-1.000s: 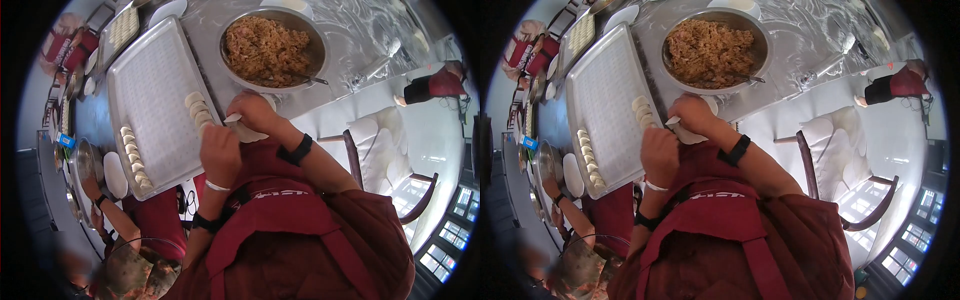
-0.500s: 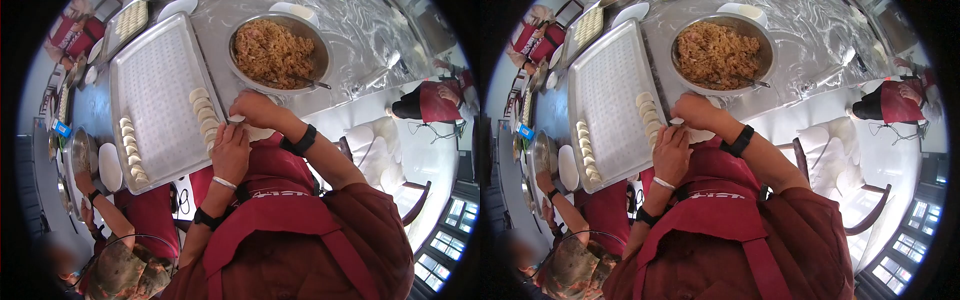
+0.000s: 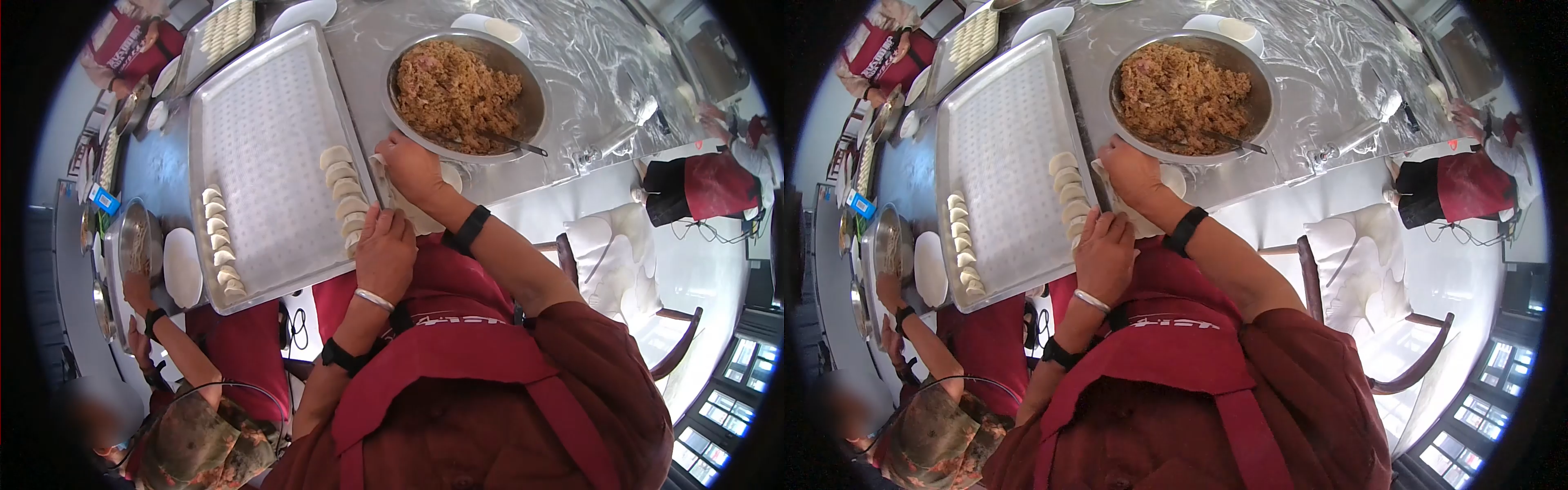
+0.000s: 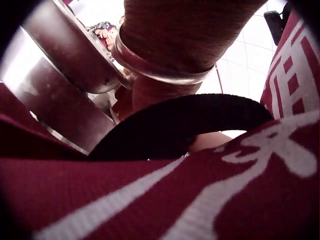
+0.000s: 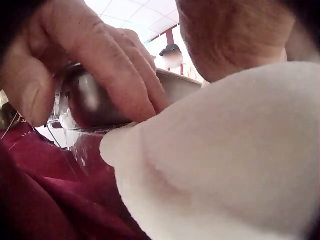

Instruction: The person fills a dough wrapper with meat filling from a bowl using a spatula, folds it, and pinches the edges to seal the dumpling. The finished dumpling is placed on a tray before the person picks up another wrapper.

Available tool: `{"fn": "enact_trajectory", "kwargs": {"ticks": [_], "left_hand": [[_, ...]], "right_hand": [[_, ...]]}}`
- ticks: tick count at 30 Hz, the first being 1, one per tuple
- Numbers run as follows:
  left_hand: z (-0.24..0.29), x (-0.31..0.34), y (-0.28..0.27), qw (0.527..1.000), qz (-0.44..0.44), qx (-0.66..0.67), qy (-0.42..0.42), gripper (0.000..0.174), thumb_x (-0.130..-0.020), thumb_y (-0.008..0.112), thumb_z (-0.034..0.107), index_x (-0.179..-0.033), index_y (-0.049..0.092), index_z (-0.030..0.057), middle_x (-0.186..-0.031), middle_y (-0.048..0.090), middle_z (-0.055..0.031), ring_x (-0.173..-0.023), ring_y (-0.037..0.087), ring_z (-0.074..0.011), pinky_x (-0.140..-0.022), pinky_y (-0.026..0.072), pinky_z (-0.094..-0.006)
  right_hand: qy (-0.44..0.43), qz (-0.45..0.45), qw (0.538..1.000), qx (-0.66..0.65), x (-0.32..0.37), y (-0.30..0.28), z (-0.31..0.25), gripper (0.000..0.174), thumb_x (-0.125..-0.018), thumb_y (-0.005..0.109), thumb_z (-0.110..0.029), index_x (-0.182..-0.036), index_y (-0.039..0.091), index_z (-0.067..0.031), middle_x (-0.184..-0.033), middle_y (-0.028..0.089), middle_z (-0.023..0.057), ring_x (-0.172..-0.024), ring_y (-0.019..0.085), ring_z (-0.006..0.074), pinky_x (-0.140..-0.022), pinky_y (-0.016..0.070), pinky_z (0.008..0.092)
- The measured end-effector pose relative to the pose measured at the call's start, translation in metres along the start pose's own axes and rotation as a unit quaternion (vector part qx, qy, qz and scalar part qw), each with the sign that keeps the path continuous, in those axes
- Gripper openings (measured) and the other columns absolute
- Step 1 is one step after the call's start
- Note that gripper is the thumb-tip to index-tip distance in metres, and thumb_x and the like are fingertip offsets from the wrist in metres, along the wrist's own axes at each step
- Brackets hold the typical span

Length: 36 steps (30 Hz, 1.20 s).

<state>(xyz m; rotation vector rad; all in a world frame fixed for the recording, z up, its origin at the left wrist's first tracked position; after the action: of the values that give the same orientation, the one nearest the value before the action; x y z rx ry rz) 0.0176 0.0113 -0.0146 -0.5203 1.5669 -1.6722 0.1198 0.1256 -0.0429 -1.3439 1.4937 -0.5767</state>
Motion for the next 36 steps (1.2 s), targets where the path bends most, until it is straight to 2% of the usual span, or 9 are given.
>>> {"fn": "enact_trajectory", "kwargs": {"ticks": [10,16,19,22,25,28,29,33,36], "left_hand": [[-0.002,0.000,0.002,1.000,0.011,0.008,0.000,0.037,-0.070,0.075,0.018,-0.101,0.068,0.0011,-0.115,0.064,-0.0106,-0.118,0.052,-0.0270,-0.115,0.0317,-0.0448],[-0.003,0.000,0.002,0.999,0.027,0.022,0.001,0.029,-0.069,0.074,0.018,-0.094,0.069,0.0024,-0.107,0.065,-0.0101,-0.113,0.055,-0.0264,-0.114,0.0326,-0.0446],[-0.003,0.001,-0.001,0.998,0.052,0.045,0.009,0.020,-0.078,0.063,0.014,-0.091,0.070,0.0005,-0.102,0.066,-0.0124,-0.113,0.056,-0.0261,-0.114,0.0340,-0.0445],[-0.007,0.005,-0.006,0.990,0.078,0.115,0.019,0.020,-0.076,0.066,0.012,-0.092,0.068,-0.0002,-0.105,0.065,-0.0118,-0.114,0.056,-0.0275,-0.111,0.0370,-0.0473],[-0.012,0.009,-0.025,0.987,0.095,0.128,-0.011,0.022,-0.076,0.067,0.010,-0.095,0.067,-0.0009,-0.110,0.064,-0.0118,-0.116,0.056,-0.0294,-0.108,0.0395,-0.0493],[-0.021,0.011,-0.029,0.985,0.138,0.097,-0.024,0.025,-0.075,0.069,0.010,-0.098,0.067,-0.0007,-0.114,0.064,-0.0126,-0.119,0.055,-0.0305,-0.107,0.0396,-0.0504],[-0.021,0.011,-0.030,0.984,0.142,0.102,-0.028,0.027,-0.075,0.069,0.007,-0.101,0.068,-0.0005,-0.116,0.064,-0.0132,-0.119,0.055,-0.0312,-0.105,0.0427,-0.0479],[-0.015,0.009,-0.025,0.940,0.161,0.289,-0.088,0.029,-0.081,0.067,0.007,-0.109,0.066,-0.0018,-0.115,0.065,-0.0144,-0.113,0.059,-0.0322,-0.100,0.0463,-0.0409],[-0.014,0.005,-0.027,0.853,0.111,0.480,-0.174,0.033,-0.089,0.065,0.012,-0.119,0.062,-0.0030,-0.116,0.065,-0.0136,-0.110,0.062,-0.0260,-0.096,0.0485,-0.0343]], "right_hand": [[0.072,0.072,0.994,-0.028,0.003,0.006,0.000,0.015,-0.078,0.058,-0.005,-0.089,0.067,-0.0102,-0.087,0.066,0.0111,-0.081,0.064,0.0351,-0.069,0.0508,0.0457],[0.198,0.086,0.972,-0.095,-0.007,0.015,0.002,0.017,-0.083,0.065,-0.014,-0.098,0.069,-0.0086,-0.089,0.069,0.0156,-0.085,0.066,0.0375,-0.073,0.0524,0.0443],[0.152,0.094,0.977,-0.120,0.004,0.009,-0.004,0.012,-0.081,0.064,-0.012,-0.092,0.067,-0.0069,-0.081,0.068,0.0160,-0.078,0.066,0.0389,-0.070,0.0517,0.0464],[0.122,0.138,0.961,-0.207,0.031,-0.010,-0.004,0.015,-0.083,0.065,-0.011,-0.097,0.067,-0.0048,-0.079,0.068,0.0162,-0.075,0.069,0.0323,-0.065,0.0523,0.0424],[0.268,0.063,0.883,-0.380,0.063,-0.045,0.007,0.016,-0.086,0.064,-0.008,-0.101,0.066,-0.0012,-0.085,0.069,0.0131,-0.077,0.071,0.0217,-0.063,0.0552,0.0362],[0.338,0.070,0.787,-0.512,0.091,-0.070,0.015,0.021,-0.086,0.061,-0.001,-0.106,0.066,0.0038,-0.092,0.067,0.0085,-0.082,0.066,0.0142,-0.067,0.0591,0.0290],[0.350,0.039,0.778,-0.520,0.098,-0.074,0.018,0.029,-0.085,0.056,0.003,-0.113,0.062,0.0061,-0.100,0.066,0.0148,-0.083,0.068,0.0202,-0.075,0.0607,0.0333],[0.372,-0.003,0.662,-0.650,0.109,-0.075,0.015,0.040,-0.087,0.052,0.004,-0.127,0.052,0.0065,-0.111,0.063,0.0177,-0.096,0.068,0.0243,-0.086,0.0577,0.0370],[0.361,-0.034,0.593,-0.719,0.101,-0.084,-0.004,0.043,-0.092,0.052,0.000,-0.134,0.046,0.0059,-0.121,0.060,0.0182,-0.107,0.065,0.0257,-0.093,0.0549,0.0384]]}}
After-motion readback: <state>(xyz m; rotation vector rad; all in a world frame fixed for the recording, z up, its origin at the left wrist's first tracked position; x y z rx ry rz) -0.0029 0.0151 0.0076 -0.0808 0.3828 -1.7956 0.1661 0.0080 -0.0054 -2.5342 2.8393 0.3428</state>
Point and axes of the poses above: each hand's wrist, its own x-axis away from the middle knuckle, its own y-axis out of the palm, z = x × y, the point moved 4 cm from there along -x, towards the middle knuckle
